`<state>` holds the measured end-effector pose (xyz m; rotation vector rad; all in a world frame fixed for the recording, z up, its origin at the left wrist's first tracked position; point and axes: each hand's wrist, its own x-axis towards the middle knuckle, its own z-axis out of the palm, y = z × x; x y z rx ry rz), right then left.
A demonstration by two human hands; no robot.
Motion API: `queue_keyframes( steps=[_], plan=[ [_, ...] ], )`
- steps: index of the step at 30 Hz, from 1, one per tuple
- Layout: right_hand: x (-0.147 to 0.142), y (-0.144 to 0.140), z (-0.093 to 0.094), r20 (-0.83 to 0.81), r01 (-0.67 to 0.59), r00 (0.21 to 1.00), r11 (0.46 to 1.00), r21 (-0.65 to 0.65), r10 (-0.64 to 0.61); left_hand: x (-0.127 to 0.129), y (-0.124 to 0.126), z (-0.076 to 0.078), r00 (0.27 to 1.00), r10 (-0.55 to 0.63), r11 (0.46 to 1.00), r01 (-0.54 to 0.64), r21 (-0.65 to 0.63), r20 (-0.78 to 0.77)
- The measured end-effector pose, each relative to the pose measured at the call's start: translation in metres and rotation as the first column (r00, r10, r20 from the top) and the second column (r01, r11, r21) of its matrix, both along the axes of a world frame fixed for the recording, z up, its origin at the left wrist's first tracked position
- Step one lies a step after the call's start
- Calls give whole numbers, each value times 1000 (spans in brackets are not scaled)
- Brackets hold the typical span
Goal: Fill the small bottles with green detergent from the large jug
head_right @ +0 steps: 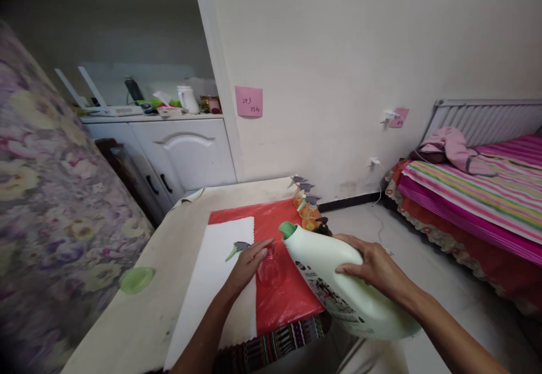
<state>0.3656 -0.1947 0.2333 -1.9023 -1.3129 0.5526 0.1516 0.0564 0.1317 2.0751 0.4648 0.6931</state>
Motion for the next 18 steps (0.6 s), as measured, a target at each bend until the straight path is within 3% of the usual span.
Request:
queue_keyframes(
  steps=[11, 18],
  plan=[
    [2, -22, -7, 66, 223, 970, 962, 156, -236, -5, -8, -11, 990, 141, 982, -137, -129, 22],
    [-8, -27, -15, 47, 281, 953, 932, 230, -299, -26, -25, -35, 957, 289, 951, -284, -121, 30]
  ],
)
